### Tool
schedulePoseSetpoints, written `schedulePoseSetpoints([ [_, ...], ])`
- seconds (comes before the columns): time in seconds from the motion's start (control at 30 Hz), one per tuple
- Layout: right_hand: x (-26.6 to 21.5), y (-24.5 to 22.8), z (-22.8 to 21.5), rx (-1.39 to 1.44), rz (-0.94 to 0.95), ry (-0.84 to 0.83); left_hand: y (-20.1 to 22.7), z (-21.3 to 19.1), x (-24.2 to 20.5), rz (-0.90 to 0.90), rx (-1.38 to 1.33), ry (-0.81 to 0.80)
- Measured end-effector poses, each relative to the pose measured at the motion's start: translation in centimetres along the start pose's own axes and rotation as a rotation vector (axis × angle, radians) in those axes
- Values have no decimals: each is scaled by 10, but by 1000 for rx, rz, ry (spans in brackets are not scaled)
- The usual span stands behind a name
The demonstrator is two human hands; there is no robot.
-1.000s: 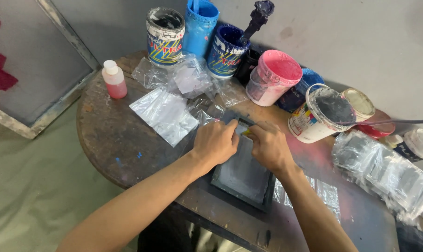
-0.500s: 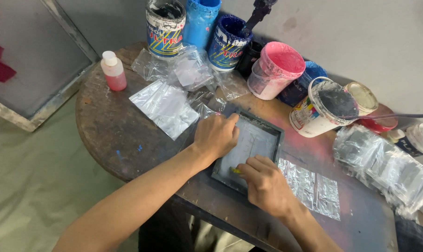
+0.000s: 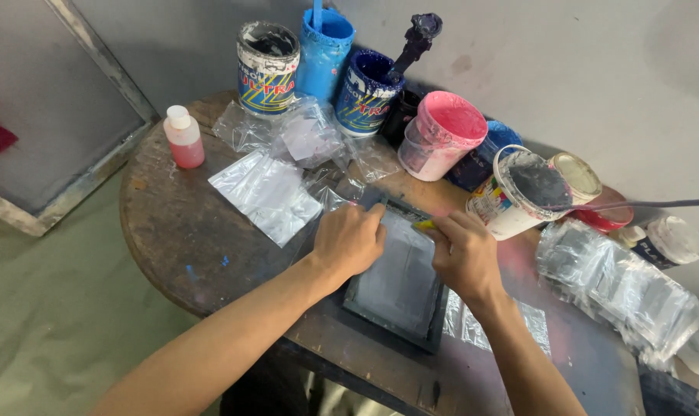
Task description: The person uses a yellow squeegee to spread white ink across a screen printing frame. They then press a clear plastic sheet onto the inked screen and lift it to transfer the ink. This process is repeated multiple times with different plastic sheets.
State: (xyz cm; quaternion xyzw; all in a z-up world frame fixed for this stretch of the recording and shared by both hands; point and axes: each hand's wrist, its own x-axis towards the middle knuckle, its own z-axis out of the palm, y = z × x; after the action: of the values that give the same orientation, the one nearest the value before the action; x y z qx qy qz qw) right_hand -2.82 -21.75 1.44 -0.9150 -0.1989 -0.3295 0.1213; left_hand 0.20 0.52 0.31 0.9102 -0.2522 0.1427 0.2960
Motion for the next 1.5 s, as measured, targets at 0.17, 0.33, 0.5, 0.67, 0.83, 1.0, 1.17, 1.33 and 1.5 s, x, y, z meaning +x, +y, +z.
schedulePoseSetpoints([
  [0.17,14,-1,26,-53,-43,-36,0,-1,1,-4,11,4],
  [0.33,16,10,49,-118,-52,-70,-1,0,1,7,16,-9],
  [0.5,14,15,55,-66,-38,-86,-1,3,-1,37,18,56],
  [0.67,9,0,50,-26,-11,-113,0,-3,1,15,29,67],
  [0.83,-5,-13,34,38,-77,-108,2,5,-1,18,37,123],
  [1.0,-22,-40,10,86,-74,-160,4,8,-1,-18,21,121],
  [1.17,-37,-77,-23,173,-87,-237,-3,25,1,-17,97,74],
  [1.33,-41,-83,-40,261,-116,-257,-8,36,2,38,140,120],
  [1.5,-18,-30,-33,177,78,-33,5,-3,-3,-28,38,31],
])
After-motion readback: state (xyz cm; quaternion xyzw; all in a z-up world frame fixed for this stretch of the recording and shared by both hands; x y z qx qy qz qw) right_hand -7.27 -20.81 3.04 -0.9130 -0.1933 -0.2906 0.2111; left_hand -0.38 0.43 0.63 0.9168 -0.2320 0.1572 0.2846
